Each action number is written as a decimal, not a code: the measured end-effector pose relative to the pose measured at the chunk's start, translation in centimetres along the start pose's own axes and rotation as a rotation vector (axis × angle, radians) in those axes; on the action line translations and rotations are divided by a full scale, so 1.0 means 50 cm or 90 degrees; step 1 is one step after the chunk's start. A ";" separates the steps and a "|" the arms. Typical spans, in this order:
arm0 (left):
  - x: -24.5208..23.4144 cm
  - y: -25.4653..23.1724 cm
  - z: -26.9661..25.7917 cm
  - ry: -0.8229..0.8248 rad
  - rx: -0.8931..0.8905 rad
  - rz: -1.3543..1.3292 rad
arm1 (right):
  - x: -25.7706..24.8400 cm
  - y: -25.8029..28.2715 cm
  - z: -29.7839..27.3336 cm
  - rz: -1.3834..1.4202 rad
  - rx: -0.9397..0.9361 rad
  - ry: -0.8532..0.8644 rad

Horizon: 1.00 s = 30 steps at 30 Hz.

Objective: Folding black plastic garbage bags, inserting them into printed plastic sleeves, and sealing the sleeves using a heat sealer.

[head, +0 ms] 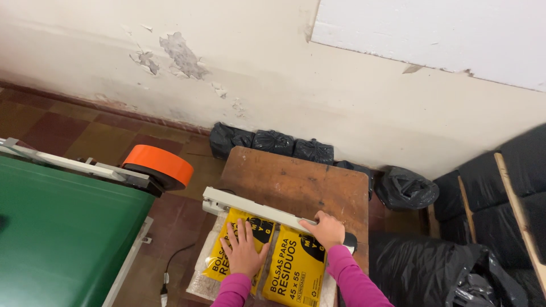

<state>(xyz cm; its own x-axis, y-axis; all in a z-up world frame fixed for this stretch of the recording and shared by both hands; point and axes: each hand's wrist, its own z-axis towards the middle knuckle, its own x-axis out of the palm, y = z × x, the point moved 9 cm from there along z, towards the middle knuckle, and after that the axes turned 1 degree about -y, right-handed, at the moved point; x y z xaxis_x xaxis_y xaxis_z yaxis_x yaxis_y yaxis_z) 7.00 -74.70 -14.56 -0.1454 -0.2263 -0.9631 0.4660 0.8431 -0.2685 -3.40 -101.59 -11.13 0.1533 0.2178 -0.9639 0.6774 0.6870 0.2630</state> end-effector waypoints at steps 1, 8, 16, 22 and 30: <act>0.001 0.000 0.000 -0.001 0.000 0.001 | 0.001 -0.001 0.000 0.002 -0.005 -0.010; -0.001 0.000 0.000 0.011 -0.005 0.003 | 0.004 -0.002 0.003 0.000 -0.006 -0.015; -0.003 -0.001 -0.001 0.002 -0.004 0.000 | 0.007 -0.005 0.005 -0.009 -0.001 -0.005; -0.008 -0.001 -0.006 -0.015 -0.004 0.002 | 0.012 -0.008 0.003 -0.013 -0.002 -0.016; -0.003 0.006 -0.011 -0.021 -0.008 0.008 | 0.011 -0.008 0.006 -0.009 -0.019 -0.048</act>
<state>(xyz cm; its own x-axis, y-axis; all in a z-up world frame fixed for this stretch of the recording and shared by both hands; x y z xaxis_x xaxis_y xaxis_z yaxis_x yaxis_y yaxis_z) 6.71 -74.14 -14.50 -0.1106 -0.2309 -0.9667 0.4571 0.8519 -0.2557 -3.37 -101.96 -11.77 0.1986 0.1559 -0.9676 0.6584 0.7101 0.2495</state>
